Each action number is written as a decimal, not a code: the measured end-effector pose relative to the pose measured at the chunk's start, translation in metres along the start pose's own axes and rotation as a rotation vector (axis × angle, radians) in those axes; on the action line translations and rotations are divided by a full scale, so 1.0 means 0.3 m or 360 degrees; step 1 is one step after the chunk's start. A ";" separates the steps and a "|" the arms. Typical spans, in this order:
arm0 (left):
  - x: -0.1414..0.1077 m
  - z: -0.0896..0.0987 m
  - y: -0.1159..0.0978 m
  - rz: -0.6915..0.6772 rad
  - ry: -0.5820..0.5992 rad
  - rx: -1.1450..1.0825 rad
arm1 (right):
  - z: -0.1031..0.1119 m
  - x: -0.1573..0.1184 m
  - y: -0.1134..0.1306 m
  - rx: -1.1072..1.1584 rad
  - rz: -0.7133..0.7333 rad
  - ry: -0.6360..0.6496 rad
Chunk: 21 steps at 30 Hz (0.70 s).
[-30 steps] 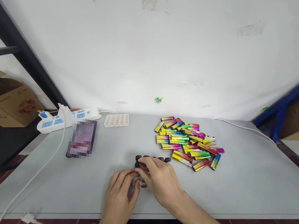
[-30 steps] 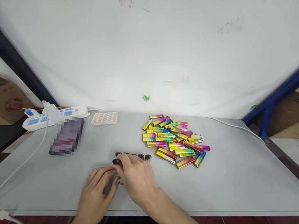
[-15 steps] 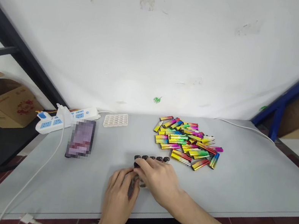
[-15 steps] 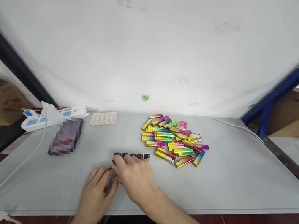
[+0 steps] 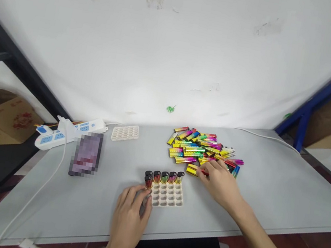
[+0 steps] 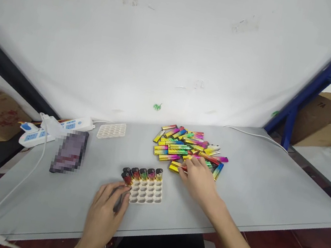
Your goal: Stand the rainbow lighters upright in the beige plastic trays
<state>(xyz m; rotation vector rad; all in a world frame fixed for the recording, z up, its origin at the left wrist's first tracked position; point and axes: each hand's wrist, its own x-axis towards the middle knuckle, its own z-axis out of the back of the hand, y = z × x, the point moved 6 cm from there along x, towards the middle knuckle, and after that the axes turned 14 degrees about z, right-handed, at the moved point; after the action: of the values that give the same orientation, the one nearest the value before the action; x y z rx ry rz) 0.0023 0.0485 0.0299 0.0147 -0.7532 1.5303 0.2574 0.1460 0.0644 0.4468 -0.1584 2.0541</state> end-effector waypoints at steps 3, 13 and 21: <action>0.000 0.009 -0.005 -0.0019 -0.0048 -0.0034 | -0.038 -0.049 -0.004 -0.0051 0.0126 0.0074; -0.007 0.010 -0.052 -0.0212 0.0143 -0.0109 | -0.030 -0.076 0.013 0.0148 0.0112 -0.0005; -0.007 0.001 -0.048 -0.0206 0.0138 -0.0080 | 0.004 0.002 -0.005 0.1766 -0.0351 -0.0269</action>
<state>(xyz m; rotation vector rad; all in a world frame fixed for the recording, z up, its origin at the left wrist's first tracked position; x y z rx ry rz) 0.0152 0.0452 0.0356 -0.0394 -0.7080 1.3803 0.2588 0.1469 0.0656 1.2361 0.9340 1.7196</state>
